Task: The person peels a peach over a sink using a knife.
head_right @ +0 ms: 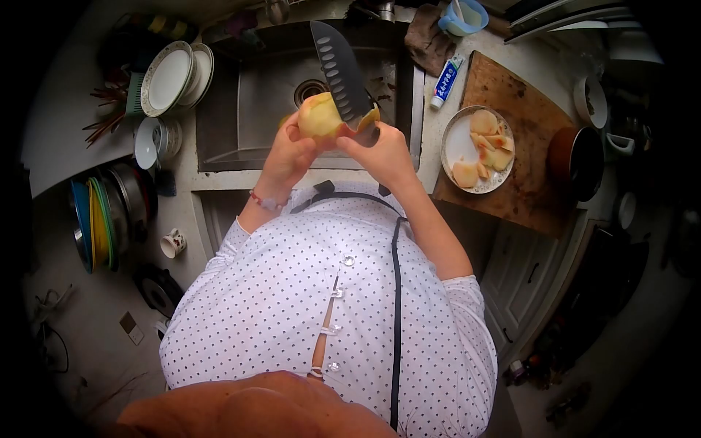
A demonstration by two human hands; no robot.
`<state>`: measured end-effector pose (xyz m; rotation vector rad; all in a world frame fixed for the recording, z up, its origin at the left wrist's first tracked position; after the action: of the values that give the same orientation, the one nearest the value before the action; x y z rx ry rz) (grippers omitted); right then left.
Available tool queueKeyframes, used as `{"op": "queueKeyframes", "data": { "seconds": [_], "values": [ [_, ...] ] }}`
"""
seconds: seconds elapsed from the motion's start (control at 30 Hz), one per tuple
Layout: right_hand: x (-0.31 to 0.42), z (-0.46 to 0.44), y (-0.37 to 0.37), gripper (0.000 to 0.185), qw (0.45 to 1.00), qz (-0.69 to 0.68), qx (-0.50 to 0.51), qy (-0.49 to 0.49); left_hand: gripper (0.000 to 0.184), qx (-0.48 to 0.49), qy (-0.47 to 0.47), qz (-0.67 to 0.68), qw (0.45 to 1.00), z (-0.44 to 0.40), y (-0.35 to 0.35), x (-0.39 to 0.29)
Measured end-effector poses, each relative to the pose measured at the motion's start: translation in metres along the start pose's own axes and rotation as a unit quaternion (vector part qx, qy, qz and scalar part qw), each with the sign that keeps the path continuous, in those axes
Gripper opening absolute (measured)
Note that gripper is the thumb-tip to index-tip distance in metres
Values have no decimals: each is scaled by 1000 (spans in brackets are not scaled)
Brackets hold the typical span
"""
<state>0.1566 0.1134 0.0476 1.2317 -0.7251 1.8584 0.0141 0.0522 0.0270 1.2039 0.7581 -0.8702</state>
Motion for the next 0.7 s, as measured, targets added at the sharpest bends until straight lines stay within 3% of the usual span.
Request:
{"op": "queueKeyframes", "data": {
  "seconds": [0.27,0.33,0.47,0.7],
  "values": [
    [-7,0,2,35,1000,-7,-5,-29,80,-5,4,8,1000,-2,-1,4],
    [-7,0,3,35,1000,-7,-7,-25,70,7,-17,92,996,-2,0,6],
    [-1,-1,1,35,998,23,-35,-54,78,-26,-4,24,999,0,3,4],
    [2,-3,3,34,994,55,-53,-76,70,-70,-2,27,997,2,-3,12]
  ]
}}
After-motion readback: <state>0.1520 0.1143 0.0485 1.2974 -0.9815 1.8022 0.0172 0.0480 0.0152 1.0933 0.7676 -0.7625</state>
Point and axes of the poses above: each hand's wrist, its own z-axis away from the middle knuckle, its own y-axis out of the palm, x = y × z, the point moved 5 cm from there along -z, towards the middle knuckle, and after that the axes turned 13 degrees about -z, right-handed, at the moved point
